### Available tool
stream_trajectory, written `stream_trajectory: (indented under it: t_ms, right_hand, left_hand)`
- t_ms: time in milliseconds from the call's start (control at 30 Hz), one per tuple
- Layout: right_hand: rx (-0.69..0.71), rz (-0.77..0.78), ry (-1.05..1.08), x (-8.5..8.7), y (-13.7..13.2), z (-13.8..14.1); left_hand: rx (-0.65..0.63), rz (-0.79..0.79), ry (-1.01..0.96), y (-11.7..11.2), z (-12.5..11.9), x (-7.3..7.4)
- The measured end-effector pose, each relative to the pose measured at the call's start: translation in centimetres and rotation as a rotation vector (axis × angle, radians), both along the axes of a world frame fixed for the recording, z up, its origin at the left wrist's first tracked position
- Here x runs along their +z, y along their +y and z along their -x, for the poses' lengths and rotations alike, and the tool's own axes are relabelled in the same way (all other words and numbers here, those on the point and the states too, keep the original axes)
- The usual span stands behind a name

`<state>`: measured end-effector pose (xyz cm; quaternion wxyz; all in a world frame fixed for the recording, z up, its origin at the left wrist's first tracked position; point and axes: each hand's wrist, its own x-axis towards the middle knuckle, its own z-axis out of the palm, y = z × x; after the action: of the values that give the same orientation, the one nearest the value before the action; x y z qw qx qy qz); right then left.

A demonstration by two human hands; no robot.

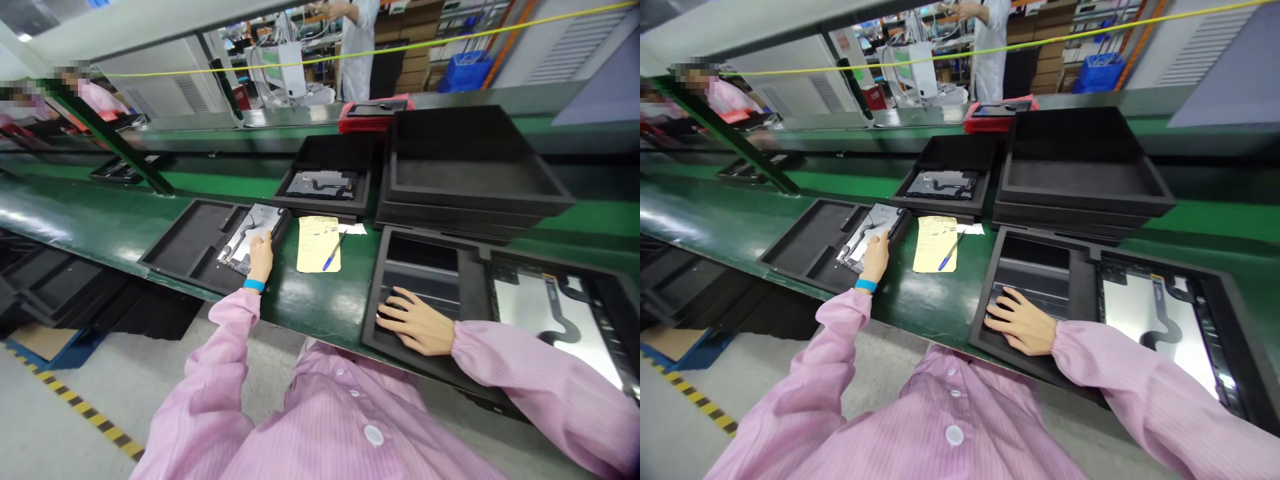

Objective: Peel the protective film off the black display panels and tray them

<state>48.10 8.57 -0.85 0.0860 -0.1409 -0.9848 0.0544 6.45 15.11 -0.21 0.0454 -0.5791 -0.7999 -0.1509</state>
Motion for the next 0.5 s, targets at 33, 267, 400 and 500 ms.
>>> stream_trajectory:
  t_ms: [33, 267, 400, 500]
  right_hand:
    - [-0.030, 0.001, 0.006, -0.1, -0.1, 0.2]
    - [-0.677, -0.067, 0.101, -0.4, 5.3, -3.6]
    - [-1.012, -0.043, 0.143, 0.1, 8.5, -6.5]
    - [-1.078, 0.047, 0.129, 0.6, 9.3, -6.6]
  left_hand:
    - [-0.011, 0.000, -0.012, -0.2, 0.0, 0.0]
    - [-0.027, -0.161, -0.157, -1.1, 2.7, 4.3]
    - [0.127, -0.451, -0.285, -0.2, 7.7, 10.6]
    - [0.181, -0.636, -0.462, 0.4, 11.4, 14.1]
